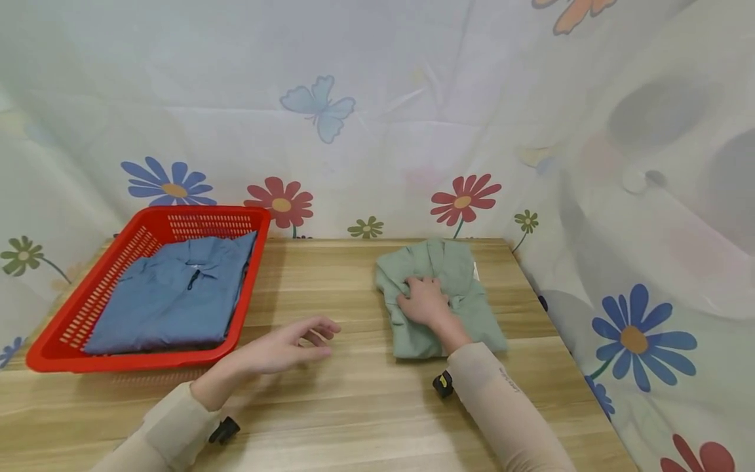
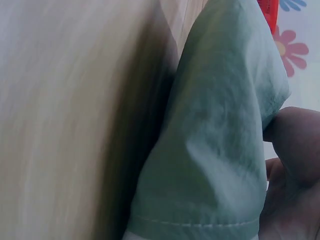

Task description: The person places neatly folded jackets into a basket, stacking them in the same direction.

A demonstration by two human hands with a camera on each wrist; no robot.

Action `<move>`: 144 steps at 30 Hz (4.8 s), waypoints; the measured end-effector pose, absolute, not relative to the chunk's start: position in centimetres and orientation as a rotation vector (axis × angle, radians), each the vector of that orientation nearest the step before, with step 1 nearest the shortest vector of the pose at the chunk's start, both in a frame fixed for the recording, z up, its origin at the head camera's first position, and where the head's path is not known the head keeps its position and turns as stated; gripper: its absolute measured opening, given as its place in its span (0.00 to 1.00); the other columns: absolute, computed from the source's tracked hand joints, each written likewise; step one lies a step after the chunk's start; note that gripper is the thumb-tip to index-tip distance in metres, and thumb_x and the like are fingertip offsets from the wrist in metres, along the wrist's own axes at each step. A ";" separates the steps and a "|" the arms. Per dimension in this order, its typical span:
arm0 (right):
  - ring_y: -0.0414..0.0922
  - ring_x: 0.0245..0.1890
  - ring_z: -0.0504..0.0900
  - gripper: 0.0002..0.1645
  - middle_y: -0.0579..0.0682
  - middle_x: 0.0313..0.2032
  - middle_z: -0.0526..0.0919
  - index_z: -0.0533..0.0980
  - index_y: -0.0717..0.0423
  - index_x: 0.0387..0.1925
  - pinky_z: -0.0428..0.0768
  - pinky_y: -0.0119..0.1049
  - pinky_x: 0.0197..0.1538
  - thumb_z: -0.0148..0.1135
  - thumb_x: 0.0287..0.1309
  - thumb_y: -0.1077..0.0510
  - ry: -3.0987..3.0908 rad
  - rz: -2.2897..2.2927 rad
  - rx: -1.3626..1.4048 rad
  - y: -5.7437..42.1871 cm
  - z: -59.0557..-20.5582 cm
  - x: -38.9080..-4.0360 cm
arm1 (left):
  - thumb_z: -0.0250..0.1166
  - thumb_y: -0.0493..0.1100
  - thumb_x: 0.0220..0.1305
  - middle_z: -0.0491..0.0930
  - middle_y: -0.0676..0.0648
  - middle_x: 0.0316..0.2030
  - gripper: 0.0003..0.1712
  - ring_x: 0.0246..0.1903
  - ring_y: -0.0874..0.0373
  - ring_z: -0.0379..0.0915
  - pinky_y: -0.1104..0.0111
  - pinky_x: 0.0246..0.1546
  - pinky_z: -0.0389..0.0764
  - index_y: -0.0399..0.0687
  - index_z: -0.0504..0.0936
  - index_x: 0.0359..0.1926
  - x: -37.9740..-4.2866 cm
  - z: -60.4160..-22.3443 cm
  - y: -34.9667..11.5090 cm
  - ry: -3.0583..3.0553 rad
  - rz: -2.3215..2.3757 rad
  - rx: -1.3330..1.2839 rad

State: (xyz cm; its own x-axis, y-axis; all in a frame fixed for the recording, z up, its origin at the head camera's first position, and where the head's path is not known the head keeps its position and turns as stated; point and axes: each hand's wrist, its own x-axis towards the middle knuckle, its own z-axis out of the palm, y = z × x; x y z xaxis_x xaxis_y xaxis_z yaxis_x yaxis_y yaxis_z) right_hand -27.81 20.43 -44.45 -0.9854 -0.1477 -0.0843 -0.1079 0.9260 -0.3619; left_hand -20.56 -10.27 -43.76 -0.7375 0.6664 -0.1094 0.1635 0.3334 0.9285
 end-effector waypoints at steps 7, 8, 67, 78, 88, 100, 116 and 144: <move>0.71 0.66 0.64 0.31 0.70 0.66 0.69 0.71 0.61 0.69 0.70 0.73 0.57 0.54 0.74 0.47 2.967 -0.552 -0.199 18.3 -44.5 -28.0 | 0.66 0.45 0.72 0.74 0.36 0.58 0.23 0.53 0.47 0.74 0.48 0.45 0.81 0.44 0.75 0.64 -20.9 -44.2 -10.2 2.106 1.415 0.672; 0.70 0.66 0.64 0.31 0.69 0.66 0.69 0.71 0.60 0.69 0.69 0.73 0.57 0.54 0.74 0.47 2.966 -0.557 -0.197 17.9 -44.5 -28.0 | 0.66 0.45 0.72 0.74 0.36 0.58 0.23 0.53 0.47 0.74 0.48 0.46 0.81 0.44 0.75 0.64 -20.9 -44.2 -10.2 2.107 1.419 0.673; 0.54 0.41 0.80 0.22 0.64 0.44 0.82 0.75 0.73 0.53 0.80 0.44 0.41 0.56 0.75 0.55 2.850 -1.070 -0.087 24.7 -44.5 -28.2 | 0.61 0.40 0.74 0.71 0.37 0.58 0.40 0.41 0.49 0.74 0.60 0.38 0.79 0.31 0.53 0.77 -27.0 -45.8 -5.9 2.247 1.785 0.048; 0.53 0.41 0.79 0.19 0.62 0.43 0.82 0.77 0.70 0.51 0.79 0.45 0.42 0.56 0.76 0.55 2.803 -1.140 -0.072 25.6 -45.9 -28.6 | 0.66 0.39 0.70 0.73 0.31 0.61 0.37 0.61 0.42 0.70 0.52 0.60 0.73 0.28 0.62 0.73 -28.0 -46.5 -5.2 2.347 1.662 0.101; 0.60 0.54 0.79 0.30 0.70 0.57 0.77 0.68 0.71 0.64 0.79 0.52 0.54 0.53 0.77 0.48 2.690 -1.209 0.017 26.1 -45.2 -26.6 | 0.67 0.40 0.70 0.74 0.27 0.60 0.48 0.62 0.40 0.72 0.52 0.63 0.72 0.33 0.47 0.79 -26.5 -46.1 -5.9 2.257 1.747 0.063; 0.57 0.59 0.76 0.35 0.70 0.64 0.71 0.59 0.70 0.73 0.76 0.51 0.60 0.53 0.78 0.50 2.391 -1.540 0.093 26.7 -45.3 -26.2 | 0.66 0.34 0.68 0.65 0.30 0.68 0.49 0.57 0.43 0.73 0.49 0.66 0.67 0.37 0.45 0.79 -26.6 -45.7 -5.9 1.907 1.946 -0.069; 0.43 0.33 0.77 0.43 0.64 0.47 0.77 0.48 0.44 0.81 0.80 0.38 0.43 0.57 0.75 0.60 2.199 -1.750 -0.169 28.1 -46.5 -25.9 | 0.70 0.33 0.66 0.74 0.35 0.58 0.58 0.48 0.49 0.72 0.60 0.49 0.72 0.63 0.41 0.84 -26.1 -46.2 -6.5 2.044 1.828 0.215; 0.51 0.52 0.78 0.39 0.68 0.58 0.73 0.63 0.57 0.75 0.82 0.42 0.49 0.68 0.66 0.63 2.230 -1.692 -0.343 26.5 -46.8 -25.5 | 0.76 0.32 0.58 0.72 0.35 0.65 0.45 0.62 0.46 0.70 0.55 0.65 0.68 0.43 0.66 0.74 -26.3 -46.9 -6.7 2.029 1.865 0.223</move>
